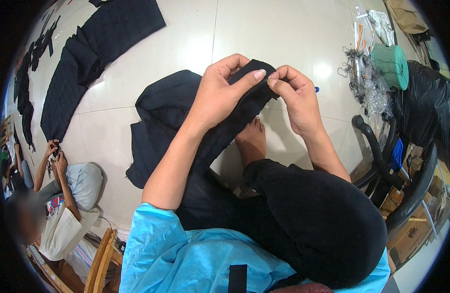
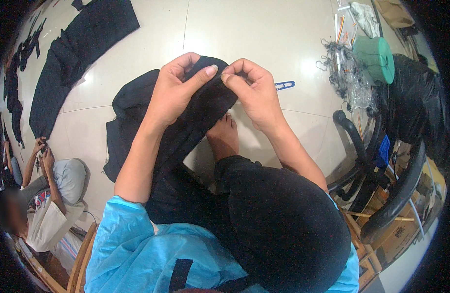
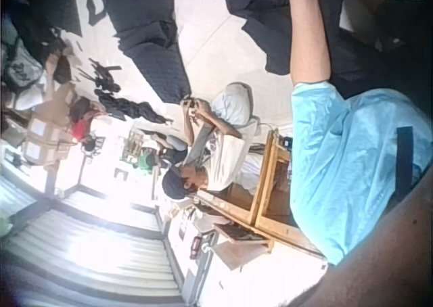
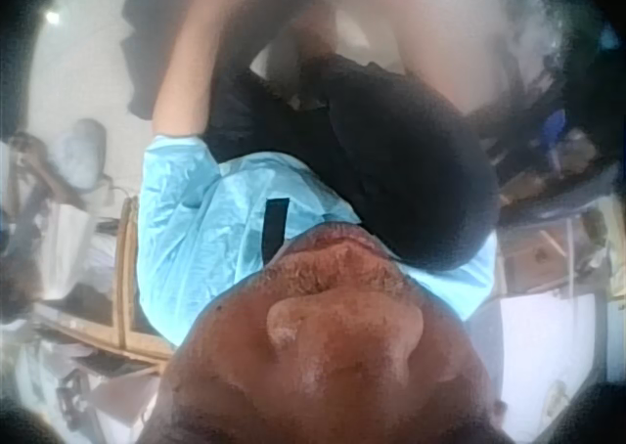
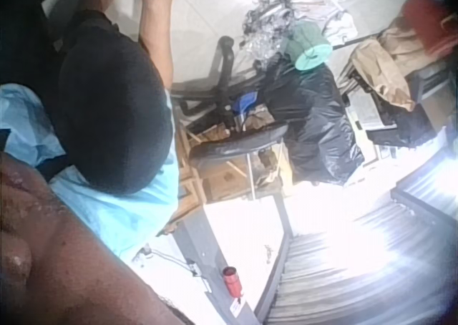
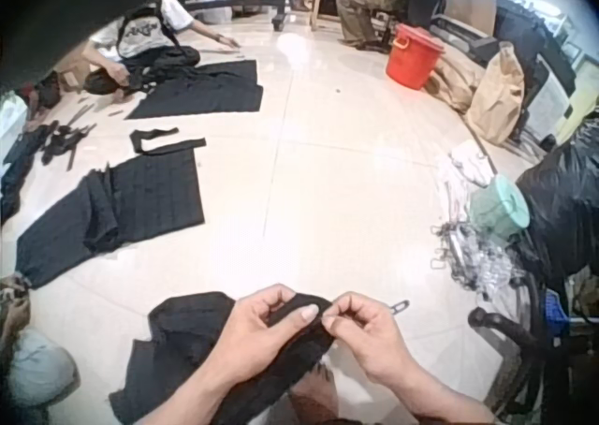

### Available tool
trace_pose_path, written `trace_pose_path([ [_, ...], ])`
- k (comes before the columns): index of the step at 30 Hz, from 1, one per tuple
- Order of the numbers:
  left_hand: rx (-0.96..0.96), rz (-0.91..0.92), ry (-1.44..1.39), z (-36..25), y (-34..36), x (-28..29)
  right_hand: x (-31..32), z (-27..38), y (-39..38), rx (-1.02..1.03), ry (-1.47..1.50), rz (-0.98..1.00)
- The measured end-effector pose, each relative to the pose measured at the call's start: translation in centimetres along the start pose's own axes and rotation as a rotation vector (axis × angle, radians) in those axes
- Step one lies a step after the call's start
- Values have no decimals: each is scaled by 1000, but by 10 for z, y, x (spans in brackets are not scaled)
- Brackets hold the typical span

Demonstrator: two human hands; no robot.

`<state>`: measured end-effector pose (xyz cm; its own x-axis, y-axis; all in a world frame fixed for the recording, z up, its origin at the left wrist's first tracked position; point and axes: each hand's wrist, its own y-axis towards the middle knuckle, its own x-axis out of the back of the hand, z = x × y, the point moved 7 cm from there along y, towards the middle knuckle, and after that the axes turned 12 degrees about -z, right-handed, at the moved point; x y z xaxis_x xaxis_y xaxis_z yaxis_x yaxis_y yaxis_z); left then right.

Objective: The person sits on the floor and uses small scissors to trim the edges of a black fabric piece. They repeatedly fold and align the fabric, snip off small sections, and discard the cut pieces onto the floor.

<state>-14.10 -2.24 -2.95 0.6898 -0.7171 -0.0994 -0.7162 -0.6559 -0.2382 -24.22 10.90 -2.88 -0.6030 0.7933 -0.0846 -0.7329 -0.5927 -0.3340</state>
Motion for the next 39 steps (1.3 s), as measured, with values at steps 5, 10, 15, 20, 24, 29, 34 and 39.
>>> trace_pose_path([
  [5,9,3,27,1,0,-1,1,2,0,38,-8,0],
  [10,20,23,-31,0,0,-3,3,1,-1,7,-24,1],
  [15,34,22,-16,-1,-1,-2,4,0,-2,8,-22,0],
  [20,35,15,-8,-1,-2,-2,7,-1,-1,-9,50,-11],
  [24,115,55,0,0,-3,-2,4,3,-3,-12,33,4],
  [29,95,70,-2,0,-2,-4,5,-4,-4,11,-103,5],
  [34,73,66,63,1,-3,-5,5,-5,-3,2,-64,6],
  [39,51,74,87,2,-3,-6,5,-5,-4,-27,-9,10],
])
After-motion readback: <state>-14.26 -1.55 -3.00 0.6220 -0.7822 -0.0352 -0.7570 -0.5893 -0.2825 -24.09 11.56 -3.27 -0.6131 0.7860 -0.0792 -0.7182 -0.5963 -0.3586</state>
